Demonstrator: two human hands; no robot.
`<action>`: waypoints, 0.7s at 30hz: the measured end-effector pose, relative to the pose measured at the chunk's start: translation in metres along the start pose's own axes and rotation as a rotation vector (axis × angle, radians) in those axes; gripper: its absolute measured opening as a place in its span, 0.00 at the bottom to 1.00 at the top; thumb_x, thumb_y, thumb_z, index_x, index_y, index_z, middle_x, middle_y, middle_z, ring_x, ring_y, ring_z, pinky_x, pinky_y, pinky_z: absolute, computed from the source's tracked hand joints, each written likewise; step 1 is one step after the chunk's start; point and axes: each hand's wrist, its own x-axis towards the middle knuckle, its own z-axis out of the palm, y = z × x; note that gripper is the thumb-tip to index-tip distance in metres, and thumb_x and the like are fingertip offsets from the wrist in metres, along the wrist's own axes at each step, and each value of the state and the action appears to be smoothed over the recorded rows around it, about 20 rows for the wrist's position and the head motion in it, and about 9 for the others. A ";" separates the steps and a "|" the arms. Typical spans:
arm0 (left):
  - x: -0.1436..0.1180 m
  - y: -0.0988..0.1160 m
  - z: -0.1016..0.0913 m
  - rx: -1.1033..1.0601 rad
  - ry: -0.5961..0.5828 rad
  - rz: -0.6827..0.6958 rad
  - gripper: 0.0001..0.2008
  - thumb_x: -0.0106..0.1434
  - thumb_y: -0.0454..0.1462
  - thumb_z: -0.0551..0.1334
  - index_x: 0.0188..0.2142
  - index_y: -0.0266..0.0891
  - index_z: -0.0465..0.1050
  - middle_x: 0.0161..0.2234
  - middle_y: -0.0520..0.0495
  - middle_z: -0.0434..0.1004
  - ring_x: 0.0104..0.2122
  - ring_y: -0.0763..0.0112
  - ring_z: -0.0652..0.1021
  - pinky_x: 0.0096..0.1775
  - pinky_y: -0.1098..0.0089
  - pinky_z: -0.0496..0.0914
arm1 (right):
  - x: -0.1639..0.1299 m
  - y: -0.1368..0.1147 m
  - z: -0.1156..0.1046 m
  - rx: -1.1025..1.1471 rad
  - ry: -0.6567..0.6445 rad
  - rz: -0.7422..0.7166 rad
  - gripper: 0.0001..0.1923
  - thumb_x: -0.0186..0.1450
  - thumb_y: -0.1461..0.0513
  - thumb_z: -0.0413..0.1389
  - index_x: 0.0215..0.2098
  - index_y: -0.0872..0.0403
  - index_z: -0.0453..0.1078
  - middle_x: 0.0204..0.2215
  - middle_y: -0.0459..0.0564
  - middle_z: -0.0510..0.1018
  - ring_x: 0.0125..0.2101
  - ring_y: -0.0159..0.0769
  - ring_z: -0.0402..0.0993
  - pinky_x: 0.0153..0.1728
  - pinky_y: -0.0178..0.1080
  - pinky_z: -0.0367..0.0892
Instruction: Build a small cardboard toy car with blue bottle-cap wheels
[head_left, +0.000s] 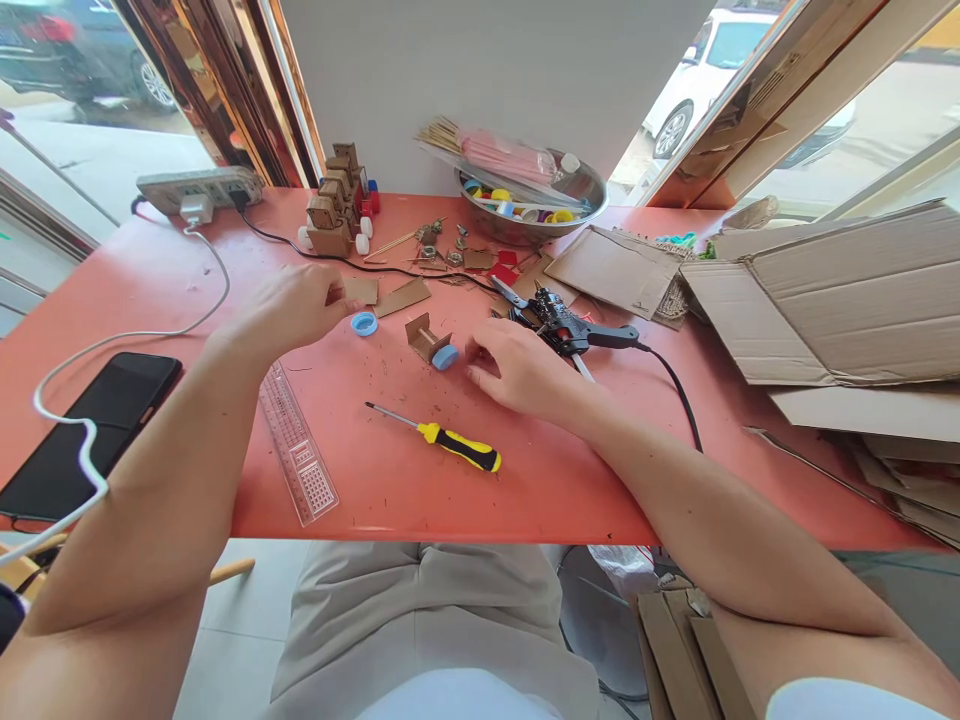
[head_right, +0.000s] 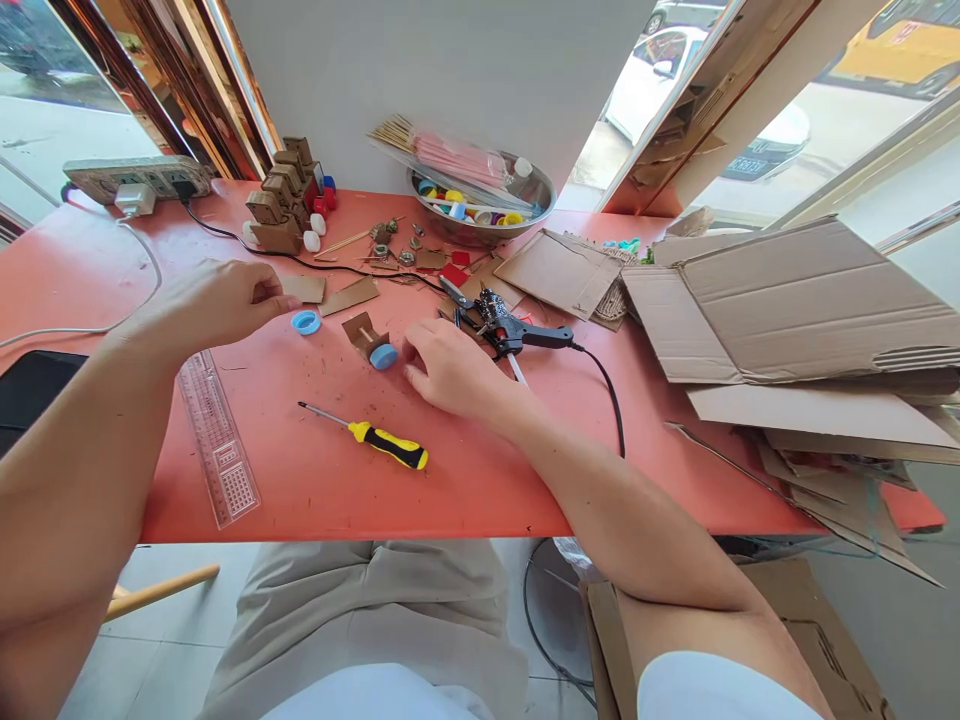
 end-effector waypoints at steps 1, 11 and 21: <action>0.000 0.000 0.001 -0.009 0.005 -0.011 0.15 0.67 0.51 0.60 0.38 0.44 0.76 0.40 0.44 0.85 0.42 0.53 0.82 0.38 0.64 0.69 | 0.000 0.000 0.000 0.005 0.005 0.013 0.05 0.66 0.67 0.55 0.38 0.52 0.71 0.37 0.54 0.79 0.41 0.45 0.74 0.44 0.42 0.67; 0.014 -0.005 0.022 -0.085 0.061 0.140 0.10 0.59 0.45 0.68 0.39 0.48 0.81 0.37 0.49 0.86 0.39 0.54 0.84 0.40 0.61 0.71 | 0.000 -0.004 -0.007 0.104 0.101 0.082 0.02 0.68 0.64 0.55 0.35 0.51 0.68 0.35 0.52 0.80 0.36 0.40 0.75 0.40 0.40 0.66; -0.025 0.044 0.037 -0.426 0.440 0.768 0.10 0.68 0.43 0.67 0.48 0.46 0.81 0.48 0.44 0.84 0.43 0.63 0.82 0.45 0.64 0.78 | -0.004 -0.023 -0.008 0.919 0.189 0.022 0.29 0.62 0.42 0.69 0.47 0.48 0.64 0.39 0.48 0.83 0.38 0.37 0.83 0.38 0.38 0.75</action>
